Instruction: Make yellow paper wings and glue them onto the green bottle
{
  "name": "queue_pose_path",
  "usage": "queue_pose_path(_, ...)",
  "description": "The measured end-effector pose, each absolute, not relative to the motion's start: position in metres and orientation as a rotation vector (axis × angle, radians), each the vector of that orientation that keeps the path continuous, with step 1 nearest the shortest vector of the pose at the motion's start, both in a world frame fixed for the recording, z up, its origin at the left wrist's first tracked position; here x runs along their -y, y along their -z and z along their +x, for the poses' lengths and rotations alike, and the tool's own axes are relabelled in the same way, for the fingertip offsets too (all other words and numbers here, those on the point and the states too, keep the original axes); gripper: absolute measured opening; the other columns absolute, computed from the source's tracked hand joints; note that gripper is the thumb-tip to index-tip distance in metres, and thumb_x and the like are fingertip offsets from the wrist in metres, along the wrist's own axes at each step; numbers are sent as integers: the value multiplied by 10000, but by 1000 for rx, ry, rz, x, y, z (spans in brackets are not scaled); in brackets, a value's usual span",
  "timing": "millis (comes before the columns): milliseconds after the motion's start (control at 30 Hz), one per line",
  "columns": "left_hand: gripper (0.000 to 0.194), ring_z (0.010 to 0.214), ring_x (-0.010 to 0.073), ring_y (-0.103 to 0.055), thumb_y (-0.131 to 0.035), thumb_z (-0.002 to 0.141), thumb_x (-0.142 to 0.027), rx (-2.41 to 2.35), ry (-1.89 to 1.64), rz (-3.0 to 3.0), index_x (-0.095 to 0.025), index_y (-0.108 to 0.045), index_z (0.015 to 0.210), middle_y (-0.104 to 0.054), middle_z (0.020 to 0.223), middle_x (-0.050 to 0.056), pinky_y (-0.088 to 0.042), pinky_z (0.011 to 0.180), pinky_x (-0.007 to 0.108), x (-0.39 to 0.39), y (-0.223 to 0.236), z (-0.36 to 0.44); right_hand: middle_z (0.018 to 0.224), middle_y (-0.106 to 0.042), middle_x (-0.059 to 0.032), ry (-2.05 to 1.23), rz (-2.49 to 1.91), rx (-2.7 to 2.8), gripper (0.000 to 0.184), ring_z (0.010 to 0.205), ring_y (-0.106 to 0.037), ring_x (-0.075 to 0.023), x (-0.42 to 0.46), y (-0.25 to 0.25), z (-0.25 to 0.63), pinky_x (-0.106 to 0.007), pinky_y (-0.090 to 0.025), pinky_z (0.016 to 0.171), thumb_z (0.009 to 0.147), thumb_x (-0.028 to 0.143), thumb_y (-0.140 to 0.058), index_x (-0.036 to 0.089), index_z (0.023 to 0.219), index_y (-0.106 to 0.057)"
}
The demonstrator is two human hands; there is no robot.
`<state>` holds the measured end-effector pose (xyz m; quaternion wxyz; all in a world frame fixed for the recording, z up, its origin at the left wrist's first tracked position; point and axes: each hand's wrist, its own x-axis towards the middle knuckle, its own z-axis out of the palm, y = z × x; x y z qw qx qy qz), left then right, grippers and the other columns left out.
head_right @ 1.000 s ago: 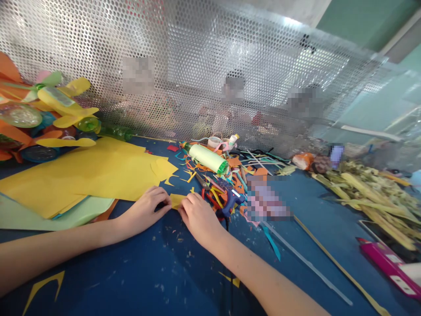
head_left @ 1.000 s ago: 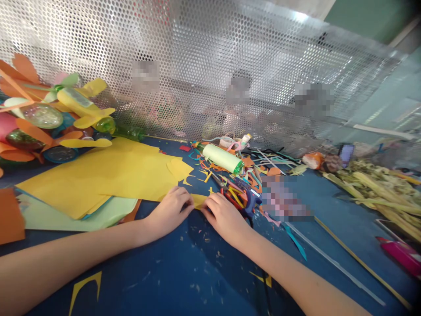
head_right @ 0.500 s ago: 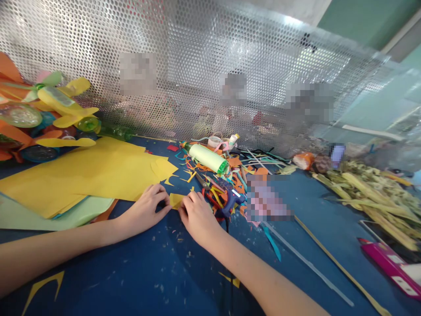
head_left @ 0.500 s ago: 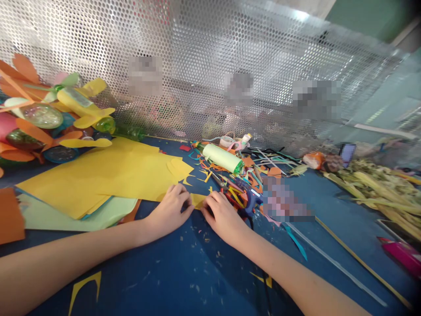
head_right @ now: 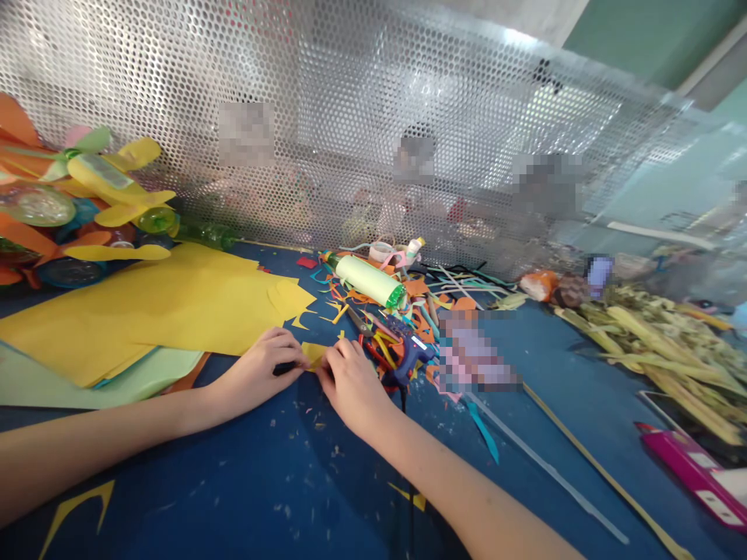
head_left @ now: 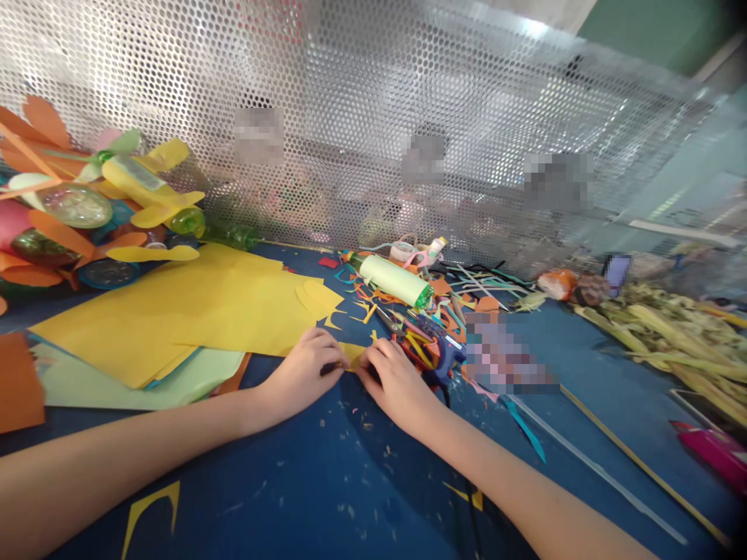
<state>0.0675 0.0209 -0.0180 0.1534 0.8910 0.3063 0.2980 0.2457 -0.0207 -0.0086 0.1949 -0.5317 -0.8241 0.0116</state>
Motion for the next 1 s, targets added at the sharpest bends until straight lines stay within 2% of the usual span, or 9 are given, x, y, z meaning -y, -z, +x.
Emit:
queue_pose_path(167,136,825,169,-502,-540,772,-98,-869,-858,2528,-192,-638,758,-638,761,2,-406,811,320,-21,18,68,841,-521,-40,-88,-1448,2304,66,838,-524,-178,22,6,245,-331,-468,759,832,145,-503,187,791,-532)
queue_pose_path(467,115,825,163,-513,-557,773,-121,-922,-876,2507,-183,-654,766,-606,784,21,-418,797,305,-22,21,67,842,-558,-47,-38,-1447,2363,71,852,-536,-186,23,5,246,-346,-463,784,832,156,-518,175,825,-586)
queue_pose_path(1000,123,837,169,-492,-499,838,-141,-885,-802,2558,-187,-611,819,-599,809,14,-400,810,320,-22,21,66,790,-549,-60,37,-1481,2369,123,809,-528,-202,16,16,247,-359,-466,761,855,162,-484,157,753,-553)
